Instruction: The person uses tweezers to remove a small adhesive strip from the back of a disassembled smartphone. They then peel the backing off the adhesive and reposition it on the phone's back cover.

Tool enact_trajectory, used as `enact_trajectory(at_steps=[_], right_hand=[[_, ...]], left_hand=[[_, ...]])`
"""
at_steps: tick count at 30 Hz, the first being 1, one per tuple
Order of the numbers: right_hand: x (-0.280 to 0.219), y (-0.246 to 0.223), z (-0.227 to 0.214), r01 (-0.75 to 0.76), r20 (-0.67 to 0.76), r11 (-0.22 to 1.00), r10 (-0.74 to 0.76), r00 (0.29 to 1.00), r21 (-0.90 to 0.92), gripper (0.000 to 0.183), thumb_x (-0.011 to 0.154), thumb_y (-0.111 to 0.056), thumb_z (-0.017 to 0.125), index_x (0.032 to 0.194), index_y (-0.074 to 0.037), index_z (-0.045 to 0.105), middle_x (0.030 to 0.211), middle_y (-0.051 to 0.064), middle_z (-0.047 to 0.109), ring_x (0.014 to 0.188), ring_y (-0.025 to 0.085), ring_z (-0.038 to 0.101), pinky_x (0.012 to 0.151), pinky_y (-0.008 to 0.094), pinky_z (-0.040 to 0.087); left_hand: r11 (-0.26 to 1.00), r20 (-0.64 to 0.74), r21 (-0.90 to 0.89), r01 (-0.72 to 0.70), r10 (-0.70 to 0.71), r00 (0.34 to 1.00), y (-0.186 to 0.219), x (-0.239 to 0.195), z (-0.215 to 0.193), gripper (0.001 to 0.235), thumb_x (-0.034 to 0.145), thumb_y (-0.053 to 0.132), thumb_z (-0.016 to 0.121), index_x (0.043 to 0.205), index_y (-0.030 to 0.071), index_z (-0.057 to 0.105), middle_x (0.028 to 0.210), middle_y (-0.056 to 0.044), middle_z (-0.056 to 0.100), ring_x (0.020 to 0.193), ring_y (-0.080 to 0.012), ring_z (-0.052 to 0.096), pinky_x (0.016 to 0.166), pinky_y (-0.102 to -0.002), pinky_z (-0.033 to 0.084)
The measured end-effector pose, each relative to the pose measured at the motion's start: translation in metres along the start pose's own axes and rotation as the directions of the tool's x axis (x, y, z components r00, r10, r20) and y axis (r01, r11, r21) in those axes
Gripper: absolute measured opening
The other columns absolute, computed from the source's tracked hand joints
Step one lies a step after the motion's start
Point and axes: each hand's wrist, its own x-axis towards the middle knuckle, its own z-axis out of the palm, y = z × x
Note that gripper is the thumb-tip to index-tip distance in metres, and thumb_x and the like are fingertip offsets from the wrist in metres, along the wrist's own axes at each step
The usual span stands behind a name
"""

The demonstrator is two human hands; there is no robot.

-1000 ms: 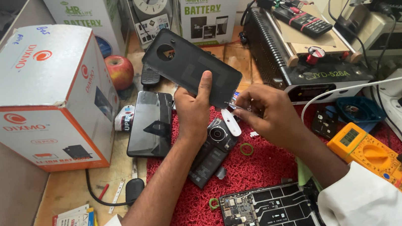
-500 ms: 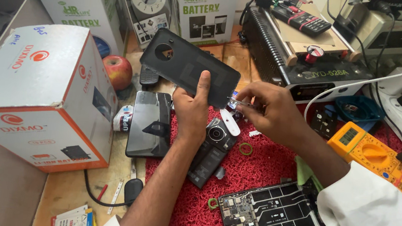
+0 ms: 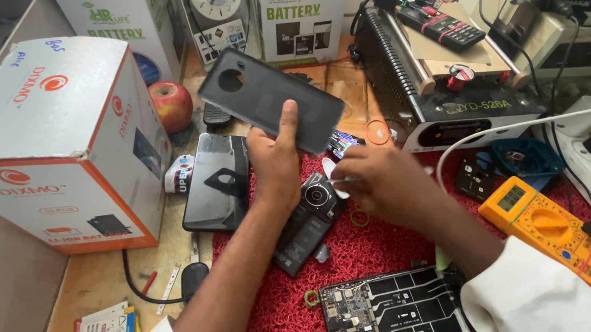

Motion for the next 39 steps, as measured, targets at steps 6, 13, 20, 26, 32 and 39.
enact_trajectory(at_steps=[6,13,20,26,32,39], right_hand=[[0.0,0.003,0.001,0.007,-0.123,0.995,0.005,0.992,0.1,0.014,0.093,-0.02,0.073,0.099,-0.008,0.074,0.083,0.008,0.072,0.07,0.026,0.07,0.064,0.038,0.054],[0.001,0.009,-0.006,-0.14,-0.208,0.922,0.226,0.952,0.361,0.01,0.094,-0.009,0.071,0.099,0.0,0.072,0.074,0.003,0.07,0.061,0.007,0.06,0.055,0.026,0.048],[-0.003,0.02,-0.01,-0.131,-0.304,0.88,0.292,0.907,0.456,0.009,0.097,-0.008,0.072,0.101,0.0,0.074,0.075,-0.002,0.067,0.063,0.002,0.052,0.054,0.021,0.041],[-0.002,0.033,-0.018,-0.085,-0.398,0.859,0.319,0.86,0.505,0.009,0.103,-0.008,0.069,0.106,-0.002,0.074,0.076,-0.003,0.066,0.062,-0.001,0.052,0.052,0.019,0.04],[-0.005,0.045,-0.017,-0.068,-0.389,0.825,0.335,0.858,0.561,0.009,0.105,-0.009,0.067,0.106,-0.002,0.073,0.078,-0.004,0.068,0.062,0.0,0.057,0.053,0.019,0.044],[0.0,0.049,-0.006,-0.221,-0.226,0.741,0.451,0.864,0.634,0.014,0.1,-0.015,0.068,0.104,-0.003,0.074,0.077,-0.003,0.064,0.068,0.003,0.053,0.06,0.022,0.045]], left_hand=[[0.998,-0.017,-0.061,-0.017,0.016,1.0,0.001,0.0,-0.001,0.027,0.102,0.024,0.066,0.108,-0.003,0.069,0.098,-0.005,0.072,0.081,-0.0095,0.066,0.072,-0.026,0.055],[0.997,0.006,-0.077,-0.002,0.002,1.0,0.002,-0.001,0.001,0.023,0.099,0.018,0.068,0.104,-0.004,0.072,0.094,-0.005,0.073,0.079,-0.0107,0.066,0.07,-0.027,0.054],[0.987,0.122,-0.137,0.082,-0.065,0.99,0.008,-0.005,-0.001,0.016,0.094,0.01,0.069,0.102,-0.004,0.072,0.096,-0.007,0.073,0.082,-0.0142,0.069,0.075,-0.028,0.057],[0.964,0.302,-0.083,0.252,-0.217,0.928,0.013,-0.007,-0.001,0.018,0.089,0.01,0.068,0.101,-0.003,0.072,0.092,-0.009,0.074,0.077,-0.0182,0.072,0.071,-0.031,0.06],[0.923,0.424,0.021,0.383,-0.355,0.833,0.007,-0.006,-0.006,0.024,0.095,0.02,0.067,0.1,-0.003,0.072,0.09,-0.008,0.073,0.073,-0.017,0.07,0.065,-0.031,0.06],[0.978,0.323,0.172,0.116,-0.168,0.931,0.004,-0.009,0.006,0.053,0.091,0.015,0.073,0.138,0.003,0.05,0.113,-0.008,0.068,0.095,-0.016,0.069,0.081,-0.032,0.061]])
